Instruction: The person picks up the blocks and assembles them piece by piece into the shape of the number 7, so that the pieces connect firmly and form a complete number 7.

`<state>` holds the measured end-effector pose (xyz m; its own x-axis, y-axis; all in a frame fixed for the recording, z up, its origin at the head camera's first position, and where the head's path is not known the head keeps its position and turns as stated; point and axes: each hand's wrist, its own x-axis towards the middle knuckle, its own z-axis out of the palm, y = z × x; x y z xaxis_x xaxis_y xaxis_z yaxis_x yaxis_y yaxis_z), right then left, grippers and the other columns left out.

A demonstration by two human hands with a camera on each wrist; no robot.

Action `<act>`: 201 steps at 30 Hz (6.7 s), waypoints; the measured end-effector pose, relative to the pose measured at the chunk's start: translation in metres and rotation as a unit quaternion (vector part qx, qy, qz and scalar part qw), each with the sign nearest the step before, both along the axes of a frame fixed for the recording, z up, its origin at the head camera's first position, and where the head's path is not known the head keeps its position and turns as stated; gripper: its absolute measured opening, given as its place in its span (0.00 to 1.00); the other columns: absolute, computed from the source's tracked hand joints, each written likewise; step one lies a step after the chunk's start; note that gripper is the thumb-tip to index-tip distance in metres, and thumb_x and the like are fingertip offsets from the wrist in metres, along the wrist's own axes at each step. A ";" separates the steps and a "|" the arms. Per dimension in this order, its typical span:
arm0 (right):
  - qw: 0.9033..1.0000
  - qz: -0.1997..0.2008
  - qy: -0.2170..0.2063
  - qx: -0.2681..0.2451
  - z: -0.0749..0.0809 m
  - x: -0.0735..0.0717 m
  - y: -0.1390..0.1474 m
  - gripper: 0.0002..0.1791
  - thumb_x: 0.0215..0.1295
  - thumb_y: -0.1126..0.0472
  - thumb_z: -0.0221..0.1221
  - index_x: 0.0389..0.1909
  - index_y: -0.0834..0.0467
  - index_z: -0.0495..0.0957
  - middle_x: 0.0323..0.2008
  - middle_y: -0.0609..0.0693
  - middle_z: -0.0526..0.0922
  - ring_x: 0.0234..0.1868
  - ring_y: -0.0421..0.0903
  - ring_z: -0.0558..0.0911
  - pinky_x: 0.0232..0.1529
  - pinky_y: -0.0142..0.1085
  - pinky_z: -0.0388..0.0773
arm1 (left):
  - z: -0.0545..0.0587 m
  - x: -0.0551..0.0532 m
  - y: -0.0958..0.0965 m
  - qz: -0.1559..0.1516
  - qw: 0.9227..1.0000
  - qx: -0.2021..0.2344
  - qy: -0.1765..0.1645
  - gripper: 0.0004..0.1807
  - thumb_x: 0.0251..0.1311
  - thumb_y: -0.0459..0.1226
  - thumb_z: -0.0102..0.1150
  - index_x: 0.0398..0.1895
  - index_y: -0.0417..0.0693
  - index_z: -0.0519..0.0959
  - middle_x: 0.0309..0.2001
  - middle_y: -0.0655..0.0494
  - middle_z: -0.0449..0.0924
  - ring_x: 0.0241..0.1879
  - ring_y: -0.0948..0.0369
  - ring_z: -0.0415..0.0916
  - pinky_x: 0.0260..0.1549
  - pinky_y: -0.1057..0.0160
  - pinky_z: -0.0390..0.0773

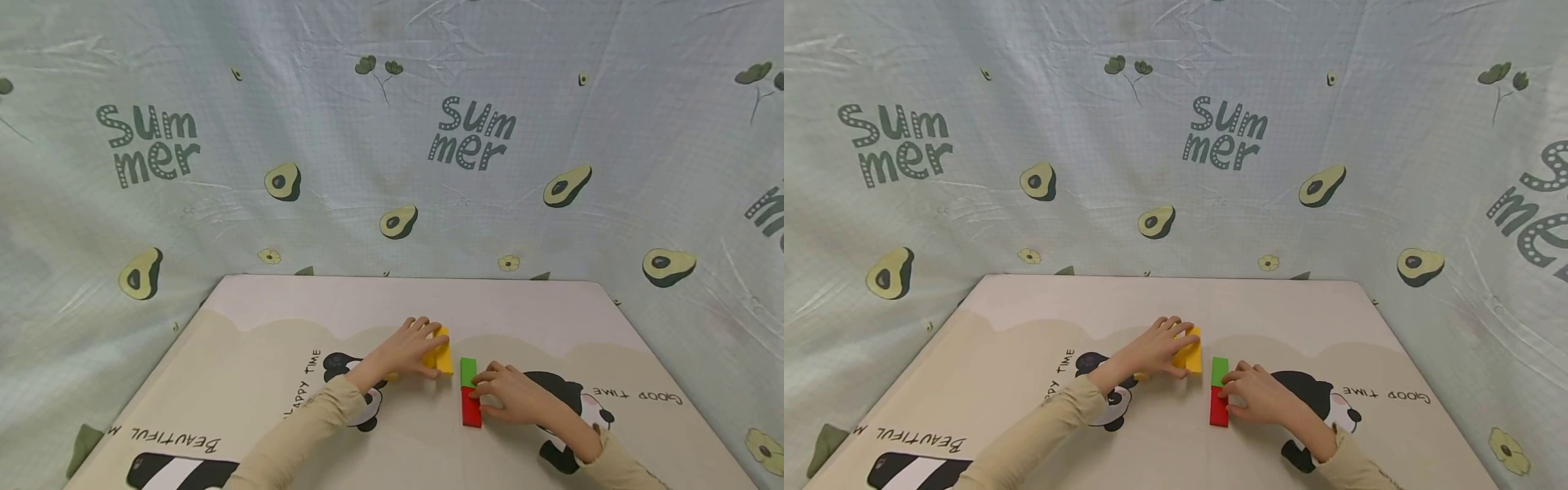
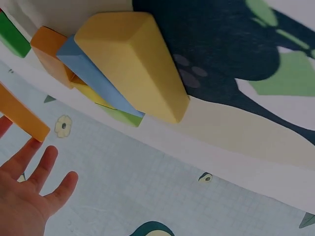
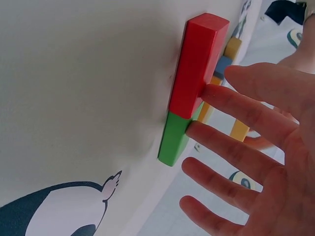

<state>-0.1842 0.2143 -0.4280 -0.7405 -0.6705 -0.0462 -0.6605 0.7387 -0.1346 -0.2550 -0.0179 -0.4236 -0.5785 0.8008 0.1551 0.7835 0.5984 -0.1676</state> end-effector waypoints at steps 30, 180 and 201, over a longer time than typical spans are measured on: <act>1.000 0.001 0.005 -0.001 0.003 0.002 -0.001 0.09 0.52 0.55 0.61 0.36 0.47 0.81 0.43 0.48 0.80 0.43 0.44 0.72 0.41 0.43 0.71 | -0.003 -0.029 0.042 0.043 0.999 0.014 -0.029 0.30 0.51 0.59 0.53 0.55 0.56 0.67 0.57 0.51 0.66 0.54 0.55 0.62 0.52 0.53 0.65; 0.998 -0.046 0.031 0.023 -0.008 -0.034 -0.006 0.24 0.48 0.53 0.64 0.46 0.59 0.74 0.49 0.56 0.77 0.47 0.52 0.71 0.43 0.47 0.73 | -0.002 -0.011 -0.015 0.001 0.997 0.020 -0.080 0.21 0.59 0.46 0.52 0.56 0.57 0.71 0.56 0.61 0.72 0.54 0.60 0.65 0.50 0.57 0.68; 0.998 -0.040 0.030 0.029 -0.004 -0.030 -0.006 0.24 0.49 0.54 0.64 0.47 0.60 0.73 0.49 0.56 0.76 0.47 0.52 0.71 0.42 0.46 0.74 | -0.017 -0.007 -0.020 0.008 0.989 -0.022 -0.143 0.29 0.56 0.52 0.52 0.63 0.62 0.62 0.65 0.62 0.60 0.62 0.54 0.57 0.57 0.46 0.60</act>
